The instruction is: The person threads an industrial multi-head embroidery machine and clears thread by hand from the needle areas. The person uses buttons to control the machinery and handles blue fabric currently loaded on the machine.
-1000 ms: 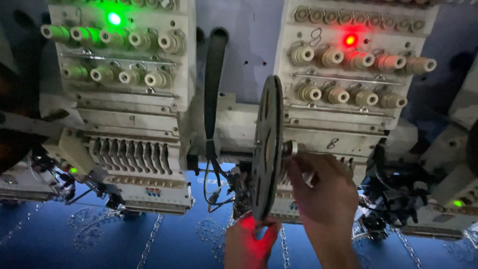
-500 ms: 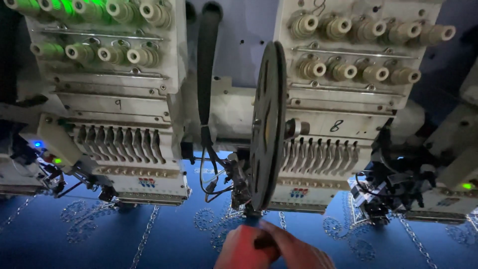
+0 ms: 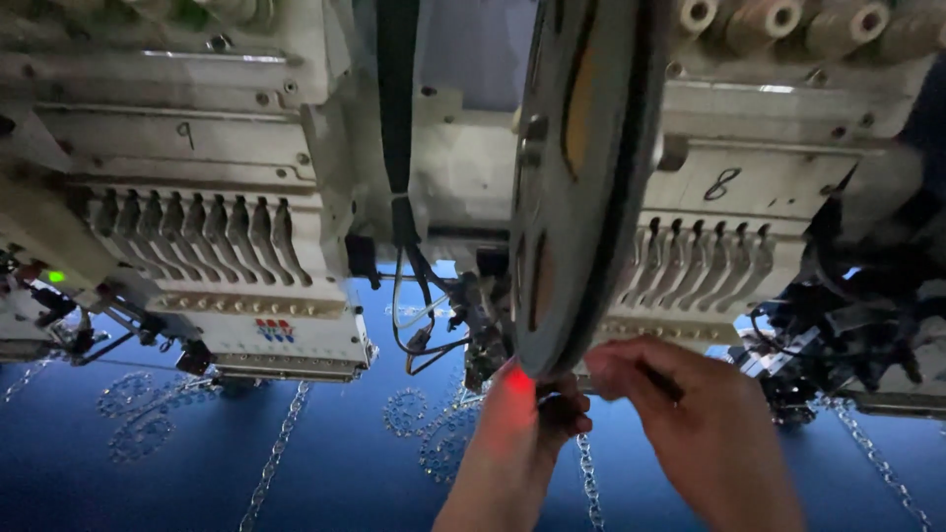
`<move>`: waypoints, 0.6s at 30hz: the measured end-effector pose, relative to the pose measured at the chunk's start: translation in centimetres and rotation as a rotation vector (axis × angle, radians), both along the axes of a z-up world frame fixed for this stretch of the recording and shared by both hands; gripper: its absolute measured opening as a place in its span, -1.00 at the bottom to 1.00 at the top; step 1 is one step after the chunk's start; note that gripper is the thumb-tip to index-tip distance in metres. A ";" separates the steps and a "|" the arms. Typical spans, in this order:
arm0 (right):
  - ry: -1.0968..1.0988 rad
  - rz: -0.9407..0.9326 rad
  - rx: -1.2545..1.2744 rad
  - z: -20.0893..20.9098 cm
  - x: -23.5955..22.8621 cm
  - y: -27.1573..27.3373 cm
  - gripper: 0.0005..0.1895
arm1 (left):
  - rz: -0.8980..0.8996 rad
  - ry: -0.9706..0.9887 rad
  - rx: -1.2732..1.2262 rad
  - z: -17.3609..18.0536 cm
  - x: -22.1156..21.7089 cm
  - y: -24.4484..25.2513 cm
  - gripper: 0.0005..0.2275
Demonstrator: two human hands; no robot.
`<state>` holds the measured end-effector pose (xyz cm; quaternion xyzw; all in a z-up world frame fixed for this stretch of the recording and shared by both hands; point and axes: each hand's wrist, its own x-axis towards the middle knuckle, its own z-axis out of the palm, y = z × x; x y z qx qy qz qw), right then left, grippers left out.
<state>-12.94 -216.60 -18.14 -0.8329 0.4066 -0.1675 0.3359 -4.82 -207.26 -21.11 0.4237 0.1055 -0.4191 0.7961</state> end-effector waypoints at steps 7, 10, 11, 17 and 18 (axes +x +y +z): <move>-0.207 0.071 -0.047 -1.6 0.6 -0.1 -0.81 | -0.012 -0.006 -0.218 -3.5 0.7 -1.6 -0.83; -0.355 0.172 -0.296 -3.3 0.8 -0.9 -0.80 | 0.055 -0.087 -0.369 -5.6 1.1 -2.6 -0.94; -0.355 0.173 -0.297 -3.4 0.7 -0.8 -0.80 | 0.056 -0.087 -0.370 -4.8 0.8 -2.1 -0.94; -0.501 0.202 -0.505 -4.4 1.3 -0.9 -0.89 | 0.046 -0.095 -0.558 -3.7 0.8 -1.1 -0.89; -0.471 0.181 -0.476 -4.4 1.4 -0.7 -0.84 | 0.023 -0.072 -0.544 -3.2 0.7 -0.7 -0.90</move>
